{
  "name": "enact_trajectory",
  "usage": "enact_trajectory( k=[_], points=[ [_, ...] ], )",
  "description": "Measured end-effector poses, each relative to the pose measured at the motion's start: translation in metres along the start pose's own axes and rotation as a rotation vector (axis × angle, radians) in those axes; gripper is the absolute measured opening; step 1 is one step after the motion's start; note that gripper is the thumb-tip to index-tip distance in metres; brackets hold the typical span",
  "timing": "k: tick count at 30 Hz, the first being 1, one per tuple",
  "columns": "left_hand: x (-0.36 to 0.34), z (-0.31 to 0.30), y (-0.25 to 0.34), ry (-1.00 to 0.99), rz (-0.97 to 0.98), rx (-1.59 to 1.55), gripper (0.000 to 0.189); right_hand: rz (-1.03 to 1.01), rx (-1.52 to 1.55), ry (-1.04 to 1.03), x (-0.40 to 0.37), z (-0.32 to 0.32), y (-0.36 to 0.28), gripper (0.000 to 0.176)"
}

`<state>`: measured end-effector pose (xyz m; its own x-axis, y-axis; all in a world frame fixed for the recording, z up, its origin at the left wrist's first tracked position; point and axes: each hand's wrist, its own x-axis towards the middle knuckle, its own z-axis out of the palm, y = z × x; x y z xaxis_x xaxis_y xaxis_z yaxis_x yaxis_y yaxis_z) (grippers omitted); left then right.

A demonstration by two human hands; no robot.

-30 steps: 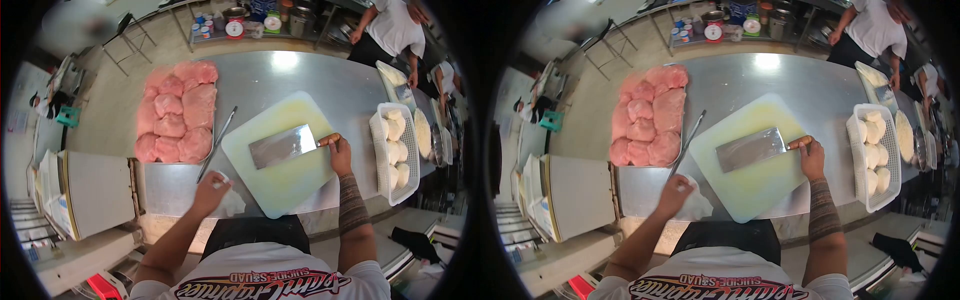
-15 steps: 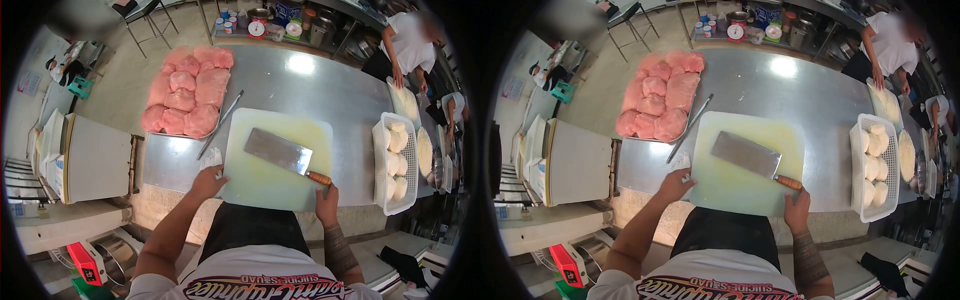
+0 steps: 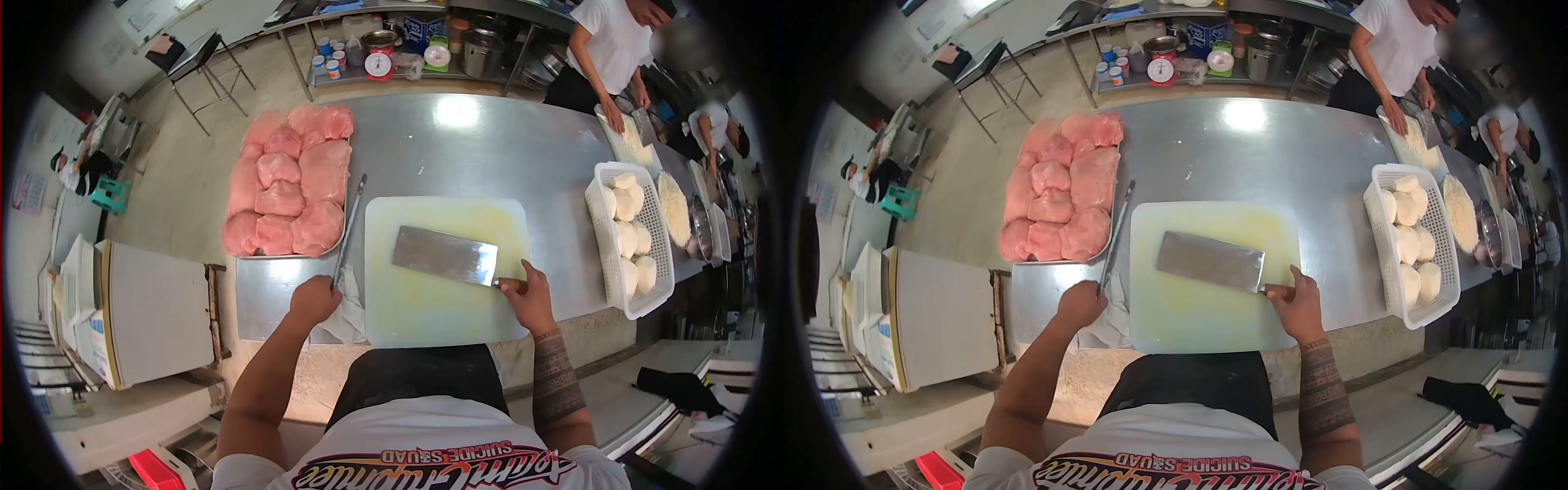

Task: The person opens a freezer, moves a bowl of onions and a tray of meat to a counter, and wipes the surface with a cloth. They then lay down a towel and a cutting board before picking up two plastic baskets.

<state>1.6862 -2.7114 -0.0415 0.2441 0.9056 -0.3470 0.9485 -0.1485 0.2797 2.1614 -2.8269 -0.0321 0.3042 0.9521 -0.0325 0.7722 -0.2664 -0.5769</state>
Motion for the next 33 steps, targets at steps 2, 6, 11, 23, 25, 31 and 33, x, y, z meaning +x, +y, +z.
enact_trajectory(
  k=[2, 6, 11, 23, 25, 31, 33],
  points=[
    [-0.009, -0.008, -0.01, 0.016, 0.138, -0.229, 0.027, -0.15, -0.154, 0.059, -0.001, 0.004, -0.01, 0.061],
    [-0.039, -0.04, -0.011, -0.14, 0.024, -0.629, 0.024, -0.225, -0.21, 0.038, -0.011, 0.011, -0.026, 0.045],
    [-0.071, -0.022, 0.011, -0.182, -0.011, -0.777, 0.021, -0.099, -0.162, 0.144, -0.02, 0.019, -0.016, 0.028],
    [-0.048, 0.059, 0.165, 0.042, 0.104, -0.691, 0.027, 0.17, -0.121, 0.33, -0.002, -0.02, 0.096, 0.028],
    [-0.037, 0.065, 0.196, 0.033, 0.056, -0.667, 0.029, 0.179, -0.143, 0.311, 0.001, -0.028, 0.108, 0.03],
    [-0.001, 0.09, 0.256, 0.08, 0.014, -0.721, 0.032, -0.008, -0.299, 0.444, 0.016, -0.032, 0.127, 0.046],
    [0.005, 0.087, 0.271, 0.074, 0.0, -0.733, 0.032, -0.019, 0.037, 0.31, 0.025, -0.026, 0.093, 0.047]
  ],
)
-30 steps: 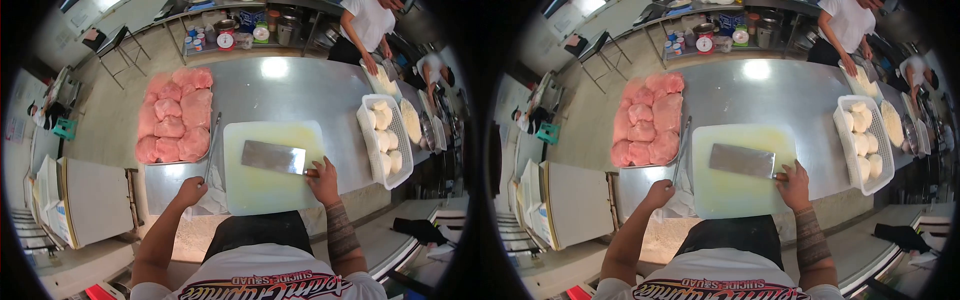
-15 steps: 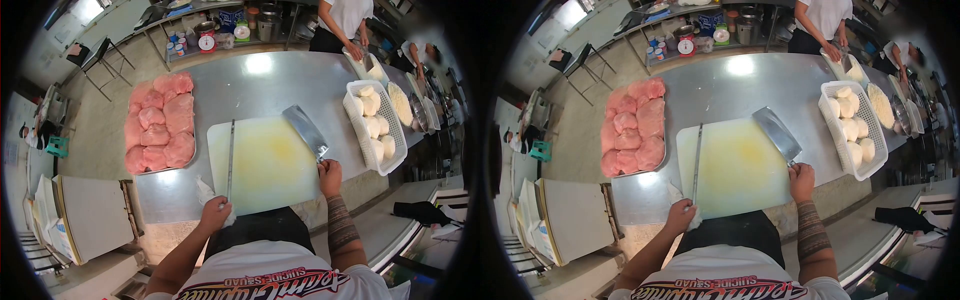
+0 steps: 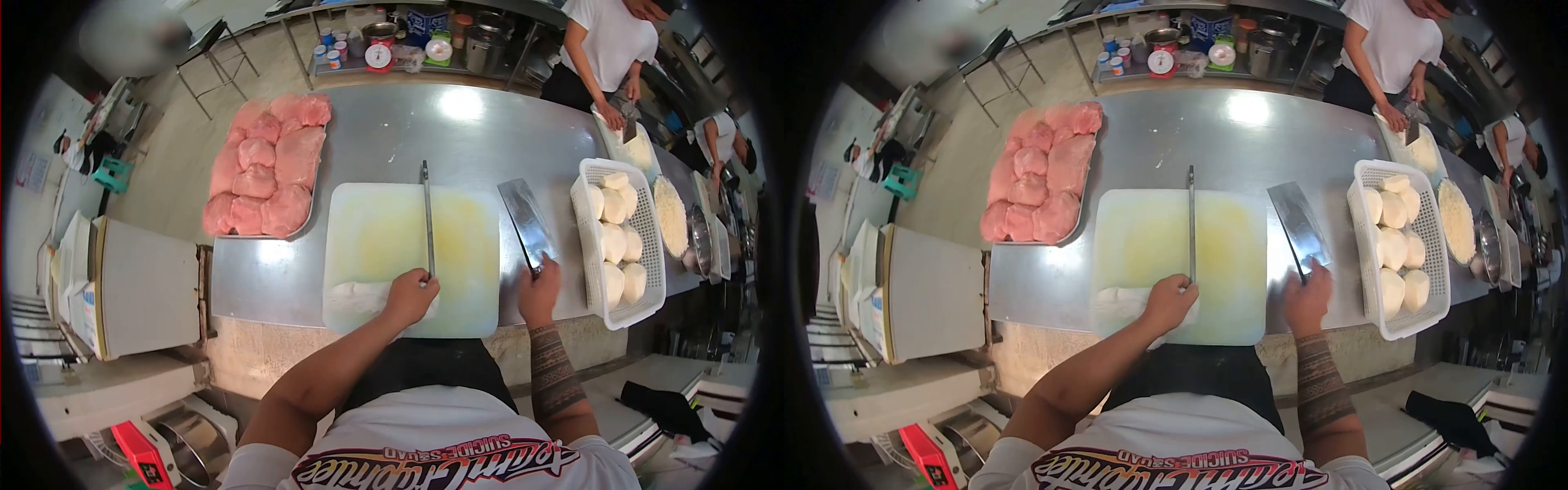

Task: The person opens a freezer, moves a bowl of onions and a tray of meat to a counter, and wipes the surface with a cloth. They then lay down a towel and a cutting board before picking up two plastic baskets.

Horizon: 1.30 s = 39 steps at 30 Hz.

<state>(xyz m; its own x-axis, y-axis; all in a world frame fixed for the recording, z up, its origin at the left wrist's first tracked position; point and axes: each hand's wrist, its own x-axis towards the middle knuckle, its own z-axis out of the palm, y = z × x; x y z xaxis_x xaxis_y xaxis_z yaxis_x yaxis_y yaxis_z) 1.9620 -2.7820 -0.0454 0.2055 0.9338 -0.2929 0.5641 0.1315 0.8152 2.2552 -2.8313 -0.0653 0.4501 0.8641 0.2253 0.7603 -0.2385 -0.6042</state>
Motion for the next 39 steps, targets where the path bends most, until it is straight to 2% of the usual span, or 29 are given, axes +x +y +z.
enact_trajectory(
  k=[1, 2, 3, 5, 7, 8, 10, 12, 14, 15, 17, 19, 20, 24, 27, 30, 32, 33, 36, 39],
  points=[
    [0.0, 0.005, 0.006, -0.022, -0.003, -0.017, 0.033, 0.028, 0.164, -0.069, 0.002, 0.005, -0.023, 0.048],
    [0.0, 0.009, 0.013, -0.045, -0.004, -0.034, 0.034, 0.228, 0.466, -0.375, 0.006, 0.007, -0.05, 0.044],
    [-0.003, 0.011, 0.018, -0.068, -0.003, -0.05, 0.035, 0.342, 0.668, -0.569, 0.006, 0.022, -0.058, 0.043],
    [-0.014, 0.014, 0.024, -0.176, 0.04, 0.008, 0.038, 0.782, 1.187, -0.852, 0.01, 0.028, -0.107, 0.032],
    [-0.027, 0.005, 0.035, -0.285, 0.05, 0.075, 0.039, 0.628, 1.026, -0.973, 0.013, 0.05, -0.095, 0.028],
    [-0.033, -0.007, 0.035, -0.261, 0.06, 0.1, 0.037, 0.547, 0.944, -1.027, 0.015, 0.055, -0.096, 0.026],
    [-0.048, -0.039, 0.023, -0.218, 0.076, 0.151, 0.034, 0.214, 0.52, -0.822, 0.009, 0.045, -0.085, 0.028],
    [-0.057, -0.079, -0.007, 0.049, 0.018, 0.165, 0.034, -0.107, 0.219, -0.608, 0.01, 0.029, -0.061, 0.035],
    [-0.065, -0.119, -0.033, 0.318, -0.123, 0.362, 0.047, 0.017, 0.032, -0.629, 0.012, -0.007, -0.079, 0.048],
    [-0.069, -0.13, -0.047, 0.318, -0.159, 0.415, 0.054, 0.082, -0.062, -0.636, 0.012, -0.019, -0.084, 0.055],
    [-0.075, -0.143, -0.07, 0.319, -0.224, 0.522, 0.069, 0.114, -0.023, -0.626, 0.005, -0.013, -0.069, 0.07],
    [-0.076, -0.144, -0.078, 0.205, -0.255, 0.484, 0.077, 0.077, 0.033, -0.574, 0.003, -0.001, -0.057, 0.084],
    [-0.077, -0.144, -0.079, 0.143, -0.274, 0.463, 0.081, 0.063, 0.055, -0.6, 0.004, 0.002, -0.055, 0.082],
    [-0.075, -0.15, -0.081, 0.113, -0.312, 0.446, 0.083, 0.029, 0.06, -0.621, 0.014, 0.013, -0.058, 0.071],
    [-0.074, -0.156, -0.1, 0.157, -0.228, 0.45, 0.082, 0.052, 0.101, -0.643, 0.021, 0.011, -0.083, 0.07],
    [-0.075, -0.171, -0.098, 0.127, -0.18, 0.504, 0.072, 0.035, 0.09, -0.612, 0.016, 0.018, -0.082, 0.067],
    [-0.073, -0.191, -0.092, 0.038, -0.17, 0.558, 0.062, -0.051, 0.094, -0.535, 0.005, 0.023, -0.072, 0.063],
    [-0.071, -0.202, -0.086, -0.003, -0.164, 0.585, 0.058, -0.011, 0.044, -0.532, 0.002, 0.019, -0.07, 0.058],
    [-0.071, -0.243, -0.065, 0.053, -0.096, 0.385, 0.037, 0.063, -0.063, -0.48, -0.011, 0.002, -0.065, 0.045],
    [-0.079, -0.278, -0.019, 0.007, -0.228, -0.197, 0.02, 0.107, -0.122, -0.355, -0.026, -0.003, -0.038, 0.032]
  ],
)
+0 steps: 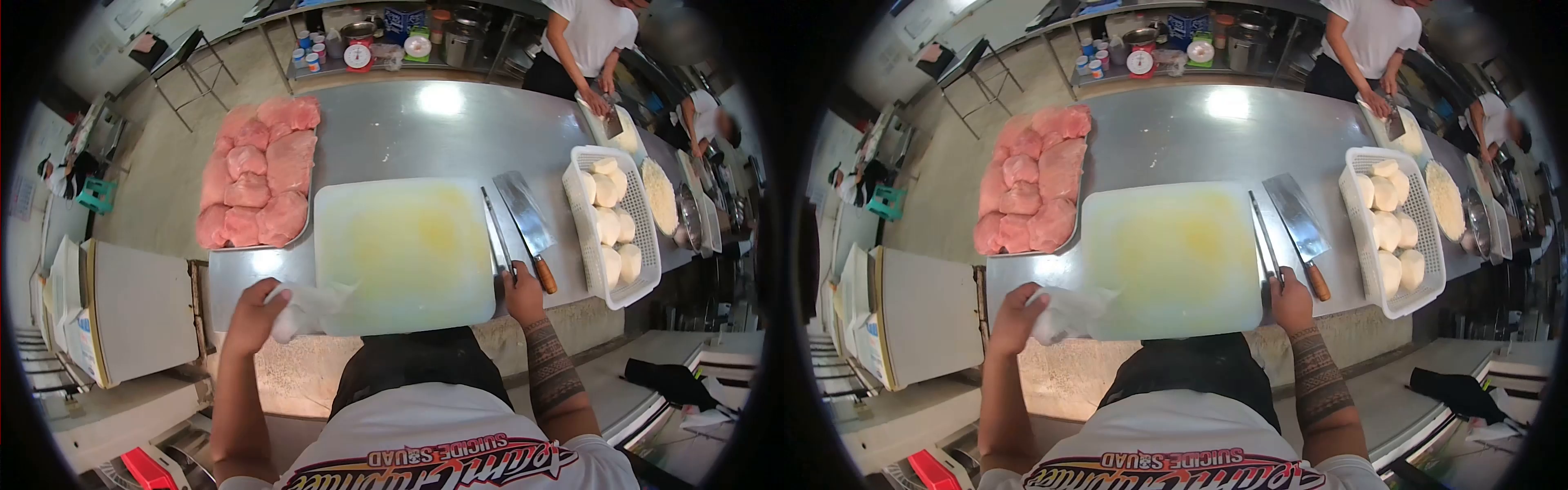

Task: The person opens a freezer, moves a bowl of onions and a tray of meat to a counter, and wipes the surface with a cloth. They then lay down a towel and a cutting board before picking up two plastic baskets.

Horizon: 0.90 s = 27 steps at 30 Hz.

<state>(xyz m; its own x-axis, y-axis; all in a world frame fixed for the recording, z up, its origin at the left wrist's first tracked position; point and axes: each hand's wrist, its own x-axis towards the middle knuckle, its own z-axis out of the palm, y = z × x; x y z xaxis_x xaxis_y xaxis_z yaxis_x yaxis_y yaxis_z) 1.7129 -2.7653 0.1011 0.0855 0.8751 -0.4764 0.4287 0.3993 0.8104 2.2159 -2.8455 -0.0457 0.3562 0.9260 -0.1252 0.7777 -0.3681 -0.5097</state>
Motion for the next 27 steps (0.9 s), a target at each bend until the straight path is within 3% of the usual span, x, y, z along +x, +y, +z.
enact_trajectory(
  k=[3, 4, 6, 8, 10, 12, 15, 16, 19, 22, 23, 27],
  points=[
    [-0.011, -0.005, 0.031, -0.036, 0.117, -0.23, 0.018, 0.008, -0.064, 0.075, -0.001, 0.007, 0.027, 0.031],
    [-0.013, -0.007, 0.036, -0.031, 0.175, -0.205, 0.026, -0.017, -0.076, 0.106, 0.001, 0.008, 0.03, 0.031],
    [-0.015, -0.006, 0.049, -0.015, 0.207, -0.22, 0.024, -0.075, -0.1, 0.155, 0.007, 0.013, 0.035, 0.032],
    [-0.016, -0.007, 0.059, 0.02, 0.194, -0.204, 0.021, -0.112, -0.172, 0.187, 0.012, 0.008, 0.02, 0.034],
    [-0.011, -0.008, 0.06, 0.072, 0.326, -0.213, 0.019, -0.147, -0.198, 0.168, 0.013, -0.001, -0.009, 0.038],
    [-0.017, -0.003, 0.072, 0.114, 0.338, -0.275, 0.016, -0.365, 0.044, 0.073, 0.007, 0.007, -0.04, 0.04],
    [-0.021, -0.012, 0.064, 0.153, 0.399, -0.354, 0.014, -0.719, 0.129, -0.341, -0.019, 0.025, -0.09, 0.055],
    [-0.024, -0.011, 0.064, 0.181, 0.372, -0.365, 0.013, -0.897, 0.068, -0.304, -0.024, 0.036, -0.1, 0.054],
    [-0.039, -0.007, 0.055, 0.226, 0.291, -0.36, 0.013, -1.14, -0.031, -0.145, -0.019, 0.052, -0.115, 0.042],
    [-0.051, -0.009, 0.031, 0.191, 0.239, -0.335, 0.013, -1.023, -0.051, -0.243, 0.024, 0.072, -0.085, 0.033],
    [-0.055, -0.01, 0.024, 0.2, 0.216, -0.333, 0.014, -0.896, -0.036, -0.236, 0.041, 0.069, -0.079, 0.028],
    [-0.068, -0.011, 0.001, 0.201, 0.172, -0.372, 0.019, -0.721, 0.023, -0.022, 0.1, 0.034, -0.043, 0.017]
  ],
)
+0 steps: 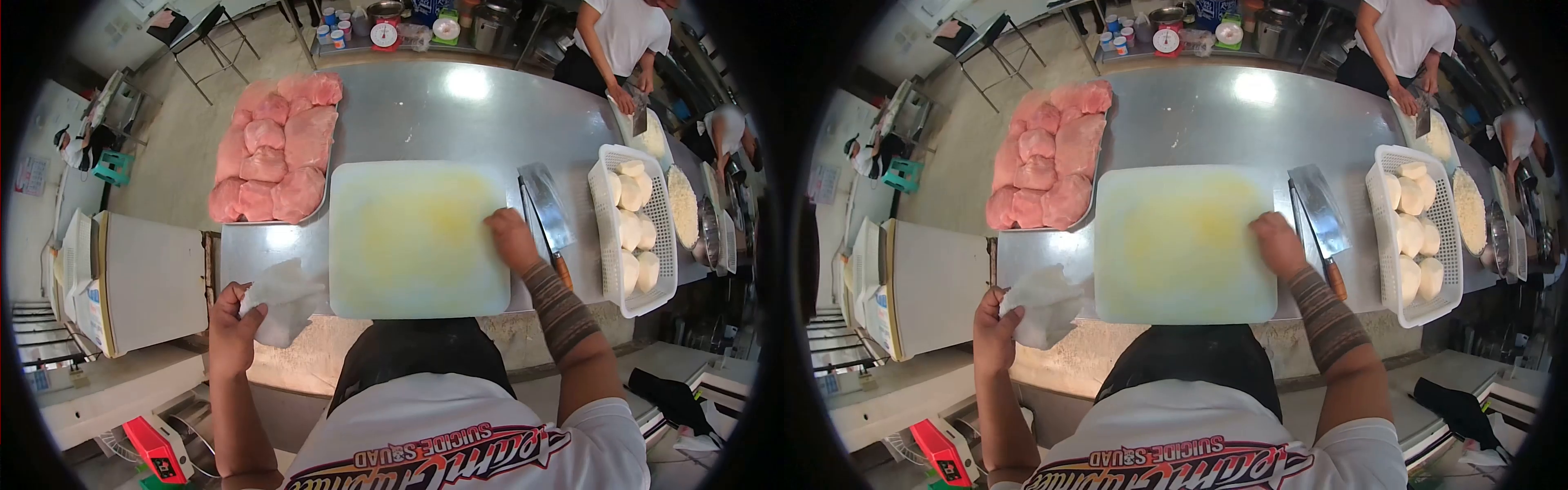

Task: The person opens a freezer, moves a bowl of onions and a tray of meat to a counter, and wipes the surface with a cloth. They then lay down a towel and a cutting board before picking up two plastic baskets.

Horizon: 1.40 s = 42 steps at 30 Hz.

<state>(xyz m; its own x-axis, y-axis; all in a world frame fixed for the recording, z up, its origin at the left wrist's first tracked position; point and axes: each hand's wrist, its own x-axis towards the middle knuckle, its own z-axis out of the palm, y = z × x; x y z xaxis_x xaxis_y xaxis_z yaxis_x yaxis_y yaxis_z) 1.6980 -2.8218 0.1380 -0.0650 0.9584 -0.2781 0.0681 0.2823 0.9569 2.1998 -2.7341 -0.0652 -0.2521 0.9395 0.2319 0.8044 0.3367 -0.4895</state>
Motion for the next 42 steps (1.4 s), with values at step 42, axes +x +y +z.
enact_trajectory(
  k=[42],
  points=[
    [0.249, 0.233, -0.105, -0.694, 0.966, 1.382, 0.084, 0.892, 0.825, 0.002, -0.158, -0.139, -0.176, 0.01]
  ],
)
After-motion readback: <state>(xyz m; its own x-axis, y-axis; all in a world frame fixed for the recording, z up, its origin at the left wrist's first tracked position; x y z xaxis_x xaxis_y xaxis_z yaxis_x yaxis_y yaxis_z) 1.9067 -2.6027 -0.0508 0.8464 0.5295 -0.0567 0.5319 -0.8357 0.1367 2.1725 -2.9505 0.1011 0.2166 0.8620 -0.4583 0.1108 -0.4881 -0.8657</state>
